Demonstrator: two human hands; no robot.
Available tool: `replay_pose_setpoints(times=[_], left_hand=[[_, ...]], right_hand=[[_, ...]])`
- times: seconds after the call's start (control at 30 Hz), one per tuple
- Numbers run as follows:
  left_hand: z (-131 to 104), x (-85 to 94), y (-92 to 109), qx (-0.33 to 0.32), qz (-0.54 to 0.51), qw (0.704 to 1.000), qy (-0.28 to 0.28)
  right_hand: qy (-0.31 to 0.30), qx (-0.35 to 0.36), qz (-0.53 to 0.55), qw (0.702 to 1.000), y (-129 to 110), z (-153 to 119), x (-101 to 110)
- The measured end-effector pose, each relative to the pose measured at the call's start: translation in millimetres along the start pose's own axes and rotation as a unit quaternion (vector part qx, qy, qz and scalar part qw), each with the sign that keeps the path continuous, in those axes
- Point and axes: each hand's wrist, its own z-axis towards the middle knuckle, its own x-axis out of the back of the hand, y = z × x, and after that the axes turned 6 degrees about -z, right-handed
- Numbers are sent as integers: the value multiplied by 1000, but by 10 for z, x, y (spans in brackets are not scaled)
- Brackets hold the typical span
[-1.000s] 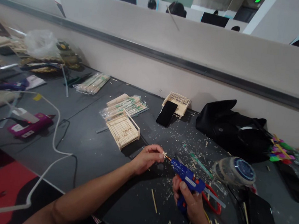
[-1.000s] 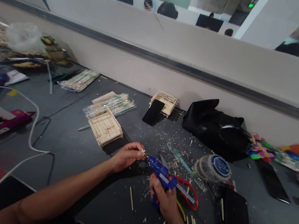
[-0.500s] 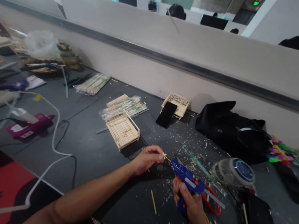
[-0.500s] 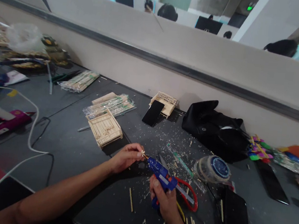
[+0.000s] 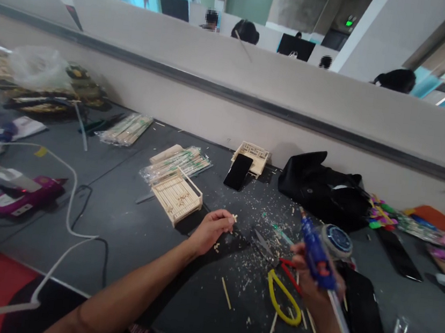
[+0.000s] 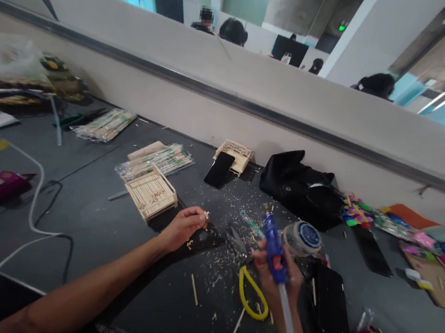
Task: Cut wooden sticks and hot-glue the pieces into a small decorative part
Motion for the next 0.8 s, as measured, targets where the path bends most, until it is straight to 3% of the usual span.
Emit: replay_pose_setpoints(times=[0.03,0.1,0.2,0.3,0.47,0.63,0.7,0.8], left_hand=[[5,-2,8,-3,-5,1000,1],[14,-6,28,-10,-18,1000,4],[29,-8,62,-19,-40,999,7],[47,1,92,-36,-49,998,3],[69,23,100,-50,-58,997,-1],[72,38,86,-52,-61,997,-1],[73,42,82,-50,-68,996,-2],[75,45,72,-43,-80,996,0]], right_hand=[[59,1,-48,997,-47,76,144],[174,15,-288,942,-121,245,429],[169,77,-442,878,-137,495,759],[131,94,-481,862,-53,666,920],[63,93,-499,859,41,740,994],[32,123,-528,840,-91,666,1082],[84,170,-551,813,-219,541,1042],[244,253,-517,780,-412,246,751]])
